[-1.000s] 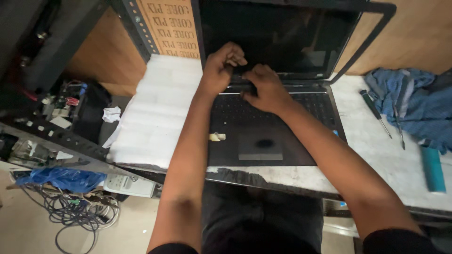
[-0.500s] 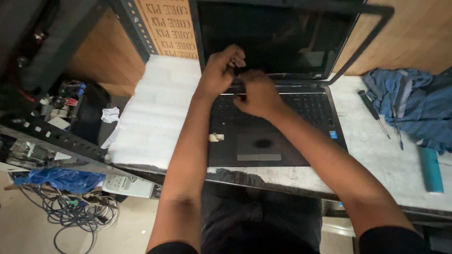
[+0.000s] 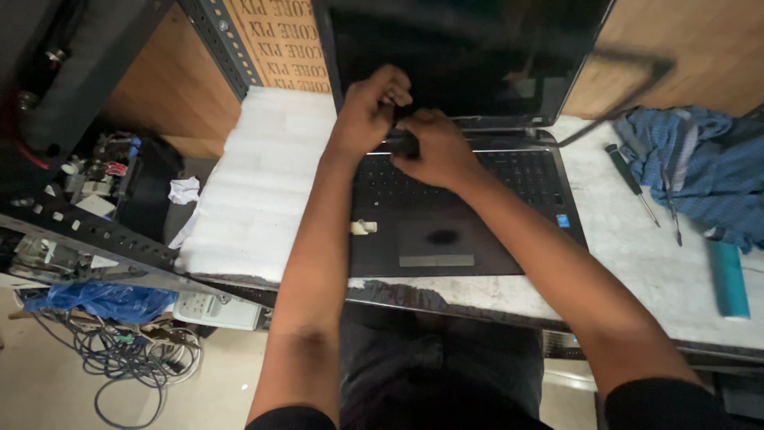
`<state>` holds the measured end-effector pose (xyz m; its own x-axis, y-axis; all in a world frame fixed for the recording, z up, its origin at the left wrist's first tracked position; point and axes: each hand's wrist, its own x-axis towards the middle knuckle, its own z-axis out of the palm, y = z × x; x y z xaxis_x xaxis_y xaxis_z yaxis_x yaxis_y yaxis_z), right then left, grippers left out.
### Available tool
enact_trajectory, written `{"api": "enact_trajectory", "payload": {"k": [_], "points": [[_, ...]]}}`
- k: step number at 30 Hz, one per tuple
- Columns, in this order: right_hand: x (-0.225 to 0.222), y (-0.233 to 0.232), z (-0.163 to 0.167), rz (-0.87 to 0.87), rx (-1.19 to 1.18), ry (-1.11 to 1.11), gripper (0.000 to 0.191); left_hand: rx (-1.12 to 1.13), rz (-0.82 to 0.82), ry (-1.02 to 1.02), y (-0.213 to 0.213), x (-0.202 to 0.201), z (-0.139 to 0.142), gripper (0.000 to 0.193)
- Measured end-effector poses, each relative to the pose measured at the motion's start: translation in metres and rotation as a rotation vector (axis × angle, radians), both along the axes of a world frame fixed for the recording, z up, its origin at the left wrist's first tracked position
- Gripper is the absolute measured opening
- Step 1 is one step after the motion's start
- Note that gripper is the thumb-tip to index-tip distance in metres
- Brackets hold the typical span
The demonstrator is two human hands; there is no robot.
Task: The person unscrews screws on the back cover of a laptop using a screwdriver, then opens the laptop lid and pries at the screen bezel with the screwdriver, working around the display edge.
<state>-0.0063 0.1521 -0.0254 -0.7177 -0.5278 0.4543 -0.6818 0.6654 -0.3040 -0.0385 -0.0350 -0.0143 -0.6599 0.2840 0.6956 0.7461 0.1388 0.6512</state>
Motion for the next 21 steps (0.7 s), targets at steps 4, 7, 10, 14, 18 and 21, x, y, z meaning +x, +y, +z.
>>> {"api": "enact_trajectory", "payload": {"k": [4,7,10,14,18,21], "points": [[0.0,-0.005,-0.001,-0.008,0.052,0.066,0.06,0.049,-0.029,-0.079,-0.003,0.001,0.002,0.047],[-0.002,-0.006,-0.002,-0.035,0.079,0.082,0.06,0.05,-0.042,-0.088,-0.002,0.002,0.004,0.048],[-0.003,-0.004,-0.003,-0.021,0.081,0.102,0.055,0.07,-0.027,-0.082,-0.003,0.006,0.007,0.048],[-0.003,-0.009,-0.002,-0.083,0.169,0.055,0.061,0.084,0.186,0.102,-0.02,0.015,0.015,0.033],[0.0,-0.014,-0.002,-0.08,0.13,0.094,0.063,0.267,0.605,0.316,-0.05,0.027,0.025,0.015],[0.002,-0.014,-0.001,-0.063,0.092,0.08,0.059,0.209,0.611,0.257,-0.065,0.038,0.03,0.009]]}}
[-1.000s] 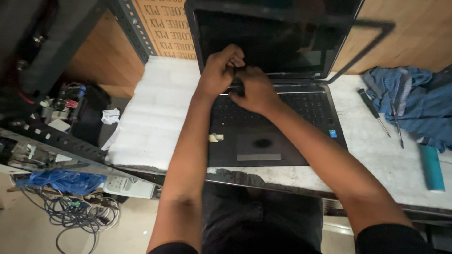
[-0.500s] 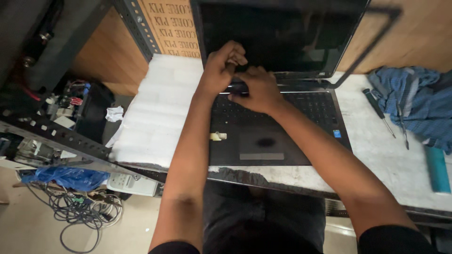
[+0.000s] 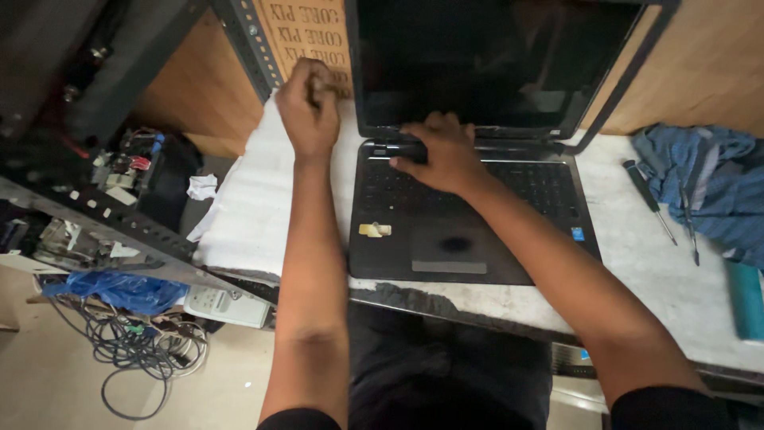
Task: The person unscrews screws on the back cover of a laptop using a screwdriver, then opens the laptop lid and pries at the screen bezel with the screwdriver, working around the display edge.
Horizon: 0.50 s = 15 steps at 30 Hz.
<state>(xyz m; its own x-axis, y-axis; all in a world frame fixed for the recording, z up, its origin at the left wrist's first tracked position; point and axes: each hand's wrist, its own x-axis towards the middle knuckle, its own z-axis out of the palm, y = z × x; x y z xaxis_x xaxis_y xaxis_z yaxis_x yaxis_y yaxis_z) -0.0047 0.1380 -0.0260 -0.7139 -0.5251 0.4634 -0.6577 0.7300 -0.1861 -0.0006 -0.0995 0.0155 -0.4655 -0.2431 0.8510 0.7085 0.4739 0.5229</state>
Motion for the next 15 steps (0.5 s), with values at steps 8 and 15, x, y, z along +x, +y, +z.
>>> {"api": "enact_trajectory", "payload": {"k": [8,15], "points": [[0.002,0.001,0.005,0.056,0.056,0.063,0.057,-0.374,0.244,-0.641,0.016,-0.004,-0.011,0.053],[-0.009,0.002,0.003,0.159,-0.029,0.052,0.056,-0.441,0.288,-0.533,0.018,-0.001,-0.032,0.036]]}}
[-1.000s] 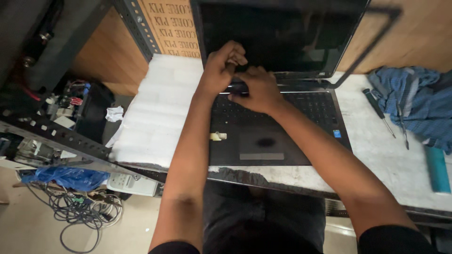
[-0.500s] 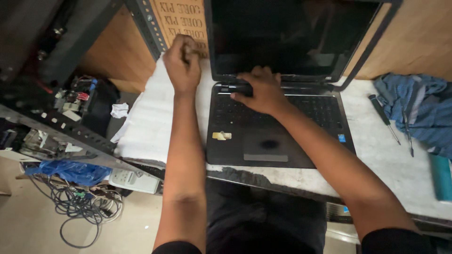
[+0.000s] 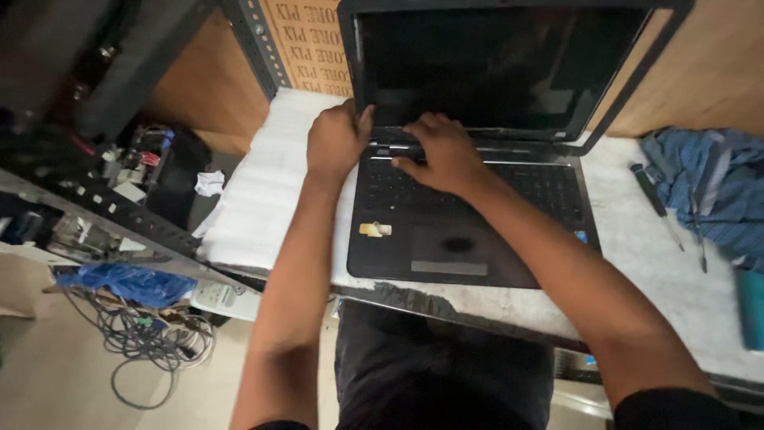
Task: The person unscrews screws on the back cover of a laptop using a screwdriver, then opens the laptop lid and pries at the screen bezel with the screwdriver, working around the display edge.
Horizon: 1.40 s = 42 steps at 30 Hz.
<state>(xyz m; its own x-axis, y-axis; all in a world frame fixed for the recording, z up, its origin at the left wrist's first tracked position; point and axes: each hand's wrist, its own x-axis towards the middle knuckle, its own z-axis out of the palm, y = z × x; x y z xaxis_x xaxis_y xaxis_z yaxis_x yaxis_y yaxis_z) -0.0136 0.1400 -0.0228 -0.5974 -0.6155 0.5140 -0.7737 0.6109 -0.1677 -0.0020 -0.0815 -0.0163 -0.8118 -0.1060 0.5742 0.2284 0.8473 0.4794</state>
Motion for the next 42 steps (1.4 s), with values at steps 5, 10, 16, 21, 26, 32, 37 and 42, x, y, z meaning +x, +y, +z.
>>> {"api": "enact_trajectory", "payload": {"k": [5,10,16,21,26,32,37,42], "points": [[-0.001,-0.012,0.004,-0.084,0.017,-0.037,0.061,0.013,0.02,-0.093,0.004,0.002,0.008,0.024],[0.001,-0.023,0.002,-0.115,-0.043,-0.011,0.06,0.172,-0.091,-0.056,-0.008,0.003,0.004,0.022],[0.003,-0.025,-0.009,-0.16,-0.041,-0.008,0.041,0.269,-0.181,0.003,-0.011,-0.004,-0.006,0.025],[-0.004,-0.028,-0.009,-0.129,-0.052,0.021,0.028,0.312,-0.178,0.01,-0.006,-0.006,-0.006,0.04],[-0.003,-0.036,-0.015,-0.174,-0.021,0.067,0.031,0.375,-0.216,-0.056,-0.013,-0.009,-0.007,0.038],[0.002,-0.026,-0.019,-0.067,-0.15,-0.001,0.043,0.539,-0.322,-0.204,-0.027,-0.012,-0.023,0.015],[0.0,-0.02,-0.018,-0.054,-0.106,-0.022,0.043,0.507,-0.427,-0.17,-0.036,-0.011,-0.023,0.031],[-0.004,-0.013,-0.021,-0.001,-0.074,-0.012,0.046,-0.011,-0.109,-0.269,-0.025,0.018,-0.011,0.011]]}}
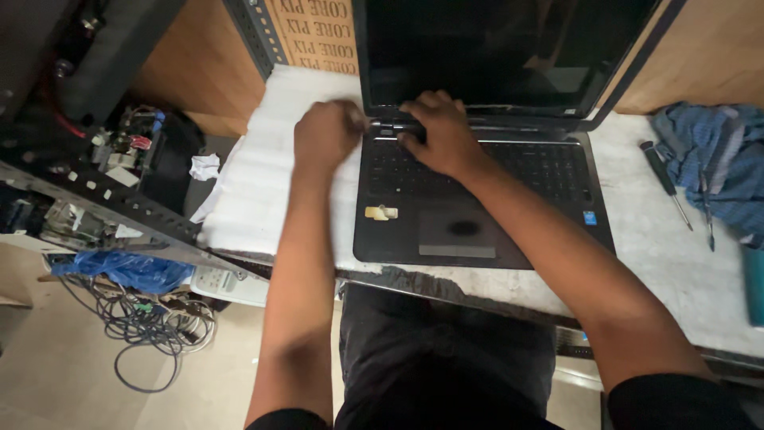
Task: The person unscrews screws on the back cover of a laptop using a screwdriver, then opens the laptop lid and pries at the screen bezel with the screwdriver, working around the display edge.
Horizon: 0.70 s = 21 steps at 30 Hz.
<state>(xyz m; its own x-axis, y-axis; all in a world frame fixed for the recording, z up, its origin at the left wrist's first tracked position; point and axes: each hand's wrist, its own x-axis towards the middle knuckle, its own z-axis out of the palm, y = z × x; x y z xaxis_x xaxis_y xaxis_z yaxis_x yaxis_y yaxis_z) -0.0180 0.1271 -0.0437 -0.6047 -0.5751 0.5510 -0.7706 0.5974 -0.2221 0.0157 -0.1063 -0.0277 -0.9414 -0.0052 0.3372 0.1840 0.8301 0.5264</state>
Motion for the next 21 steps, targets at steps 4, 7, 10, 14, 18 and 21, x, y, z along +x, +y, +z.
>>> {"api": "enact_trajectory", "payload": {"k": [4,7,10,14,18,21], "points": [[-0.002,0.005,-0.004,0.027,-0.022,0.036,0.048,-0.22,-0.124,0.377,0.025,0.02,0.004,0.013],[-0.002,0.006,-0.005,0.025,-0.011,0.05,0.049,-0.341,-0.2,0.316,0.038,0.024,0.006,0.025],[-0.003,0.007,-0.004,0.021,-0.001,0.042,0.052,-0.34,-0.175,0.432,0.043,0.026,0.008,0.037],[-0.003,0.007,-0.004,0.02,-0.007,0.009,0.051,-0.345,-0.151,0.406,0.045,0.027,0.009,0.031],[-0.002,0.006,-0.002,-0.004,0.004,0.042,0.05,-0.32,-0.126,0.362,0.049,0.023,0.009,0.026],[0.001,0.005,-0.002,-0.01,0.006,0.009,0.05,-0.303,-0.118,0.375,0.049,0.019,0.006,0.026]]}}
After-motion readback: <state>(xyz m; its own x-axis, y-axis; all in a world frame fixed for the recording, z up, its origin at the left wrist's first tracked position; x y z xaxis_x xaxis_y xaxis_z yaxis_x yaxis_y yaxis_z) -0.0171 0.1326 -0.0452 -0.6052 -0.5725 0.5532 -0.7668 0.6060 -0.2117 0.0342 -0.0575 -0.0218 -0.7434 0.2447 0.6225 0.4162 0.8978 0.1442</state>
